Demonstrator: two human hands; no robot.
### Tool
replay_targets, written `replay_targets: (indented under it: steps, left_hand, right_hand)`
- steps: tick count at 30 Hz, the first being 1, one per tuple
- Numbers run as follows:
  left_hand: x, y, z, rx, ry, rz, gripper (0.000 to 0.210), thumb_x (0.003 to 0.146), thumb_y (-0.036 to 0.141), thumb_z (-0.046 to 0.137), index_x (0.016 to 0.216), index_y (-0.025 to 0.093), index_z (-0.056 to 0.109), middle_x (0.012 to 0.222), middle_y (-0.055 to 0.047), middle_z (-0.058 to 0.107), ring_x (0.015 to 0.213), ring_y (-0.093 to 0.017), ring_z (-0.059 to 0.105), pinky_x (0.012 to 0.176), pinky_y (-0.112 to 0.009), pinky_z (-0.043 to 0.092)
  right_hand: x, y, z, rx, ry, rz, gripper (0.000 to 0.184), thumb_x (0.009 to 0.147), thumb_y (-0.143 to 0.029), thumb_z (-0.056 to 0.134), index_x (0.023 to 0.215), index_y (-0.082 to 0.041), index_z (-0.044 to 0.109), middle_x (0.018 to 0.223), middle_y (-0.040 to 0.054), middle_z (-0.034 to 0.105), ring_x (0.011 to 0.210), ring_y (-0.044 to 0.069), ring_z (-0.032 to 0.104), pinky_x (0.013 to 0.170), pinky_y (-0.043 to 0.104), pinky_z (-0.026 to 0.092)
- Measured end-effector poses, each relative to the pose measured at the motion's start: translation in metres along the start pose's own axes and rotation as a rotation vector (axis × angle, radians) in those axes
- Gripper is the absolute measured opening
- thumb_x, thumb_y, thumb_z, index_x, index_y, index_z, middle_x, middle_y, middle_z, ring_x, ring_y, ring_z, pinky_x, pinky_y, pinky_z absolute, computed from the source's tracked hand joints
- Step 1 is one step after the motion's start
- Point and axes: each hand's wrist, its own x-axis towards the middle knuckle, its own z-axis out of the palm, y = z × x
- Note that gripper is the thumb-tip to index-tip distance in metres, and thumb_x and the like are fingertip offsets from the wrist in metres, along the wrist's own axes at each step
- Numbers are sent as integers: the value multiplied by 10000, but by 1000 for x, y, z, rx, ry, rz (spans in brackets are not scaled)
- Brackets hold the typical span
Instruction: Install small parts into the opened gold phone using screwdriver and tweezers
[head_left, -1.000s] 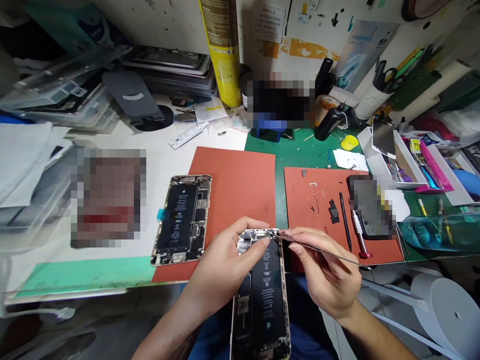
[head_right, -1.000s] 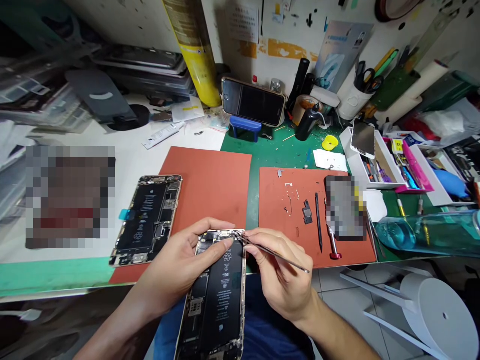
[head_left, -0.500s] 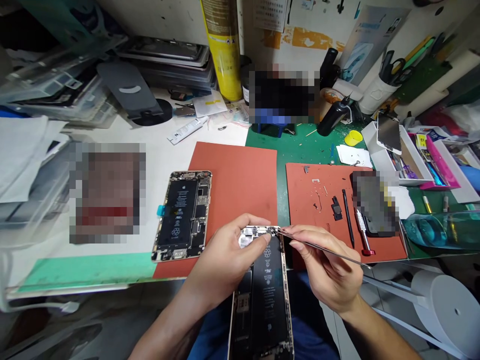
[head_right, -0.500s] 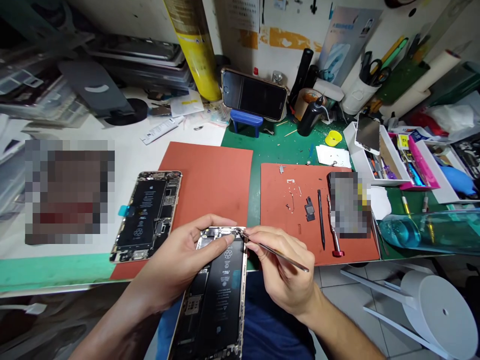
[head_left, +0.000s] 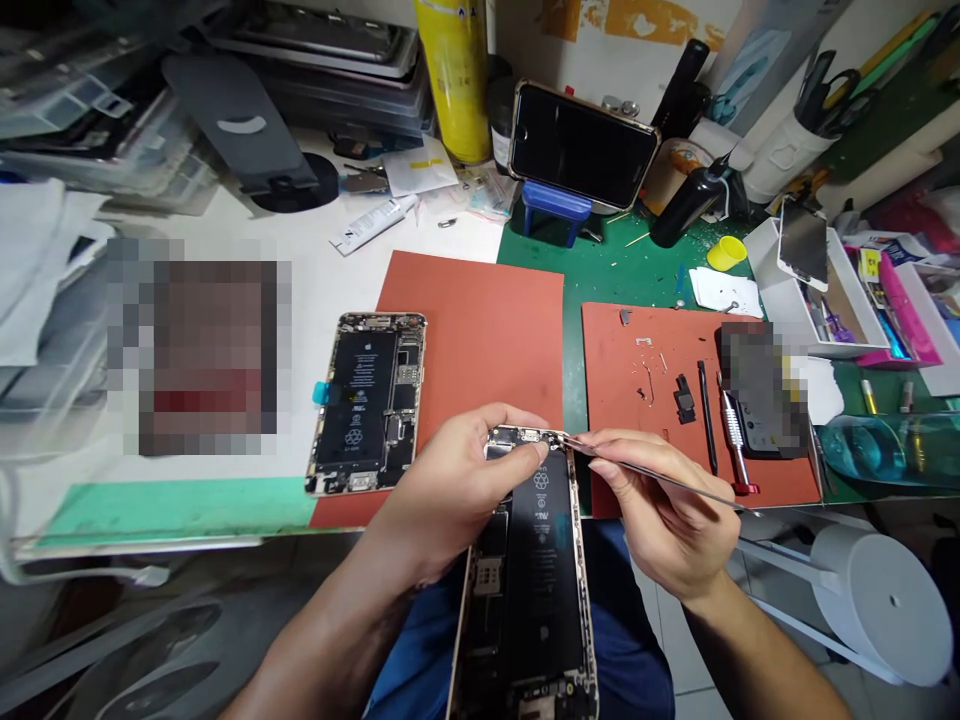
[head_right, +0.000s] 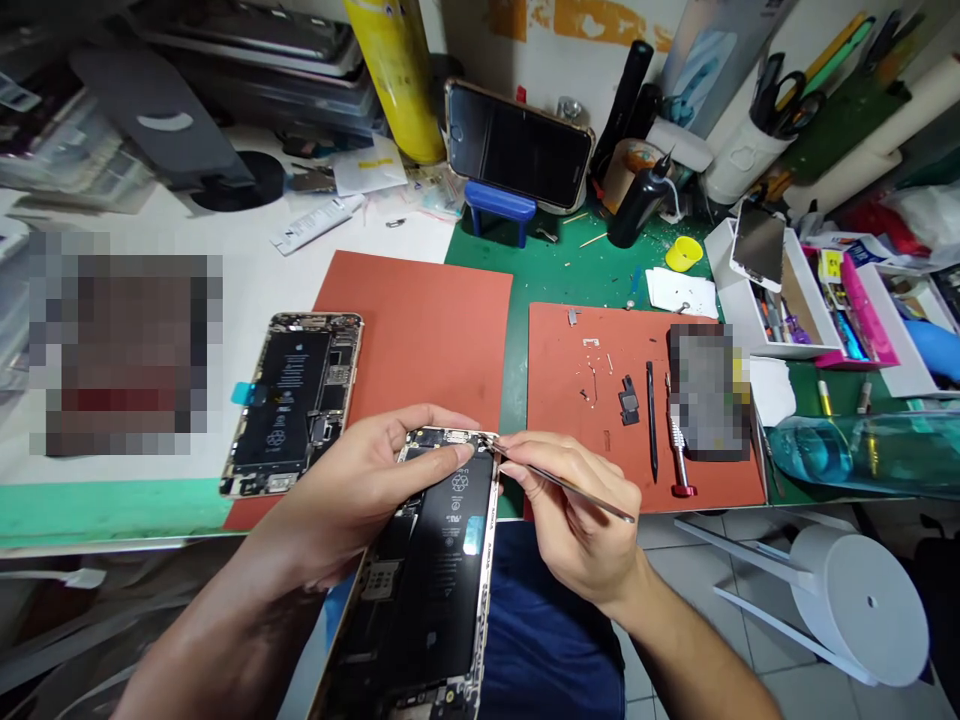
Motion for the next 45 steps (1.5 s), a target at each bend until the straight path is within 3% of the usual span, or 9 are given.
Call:
replay_targets:
  steps: [8, 15, 23, 29, 45]
  left_hand:
    - [1, 1, -1, -44, -40, -23, 398, 777, 471, 826, 1012, 157, 761, 949, -103, 809, 726, -217, 723, 648, -327, 548]
    - [-3, -5, 2, 36, -13, 48, 372, 842, 475, 778, 1035, 160, 739, 980, -99, 804, 870, -234, 728, 749, -332, 549]
    - [-6, -8, 4, 88, -11, 63, 352, 886, 497, 734, 1053, 189, 703, 878, -43, 775, 786, -207, 681, 685, -314, 517]
    - [-5, -17, 1, 166, 7, 85, 320, 922, 501, 700, 1084, 225, 705, 1028, -45, 788, 993, -255, 716, 849, -358, 539]
    - [-4, -19, 0, 199, 0, 99, 280, 938, 499, 669, 1066, 253, 712, 1071, -37, 795, 1039, -262, 716, 894, -369, 537]
  right_hand:
    - [-1, 0, 0, 11, -6, 19, 413, 947, 21, 717, 1238, -266, 772, 1095, 49, 846, 1022, 236, 829, 886, 429, 728]
    - [-4, 3, -1, 29, -13, -27, 458, 928, 65, 711, 1261, -246, 759, 1101, 52, 839, 1038, 209, 824, 906, 382, 721]
    - [-7, 3, -4, 25, -17, -87, 458, 915, 96, 689, 1279, -176, 744, 1143, 85, 831, 1079, 208, 818, 952, 354, 710]
    - [-6, 2, -5, 27, -8, -78, 425, 924, 84, 674, 1253, -175, 747, 1128, 79, 830, 1066, 200, 821, 956, 335, 709]
    - [-7, 3, -4, 20, 2, -47, 423, 927, 76, 672, 1245, -191, 753, 1133, 67, 838, 1057, 194, 826, 952, 321, 714]
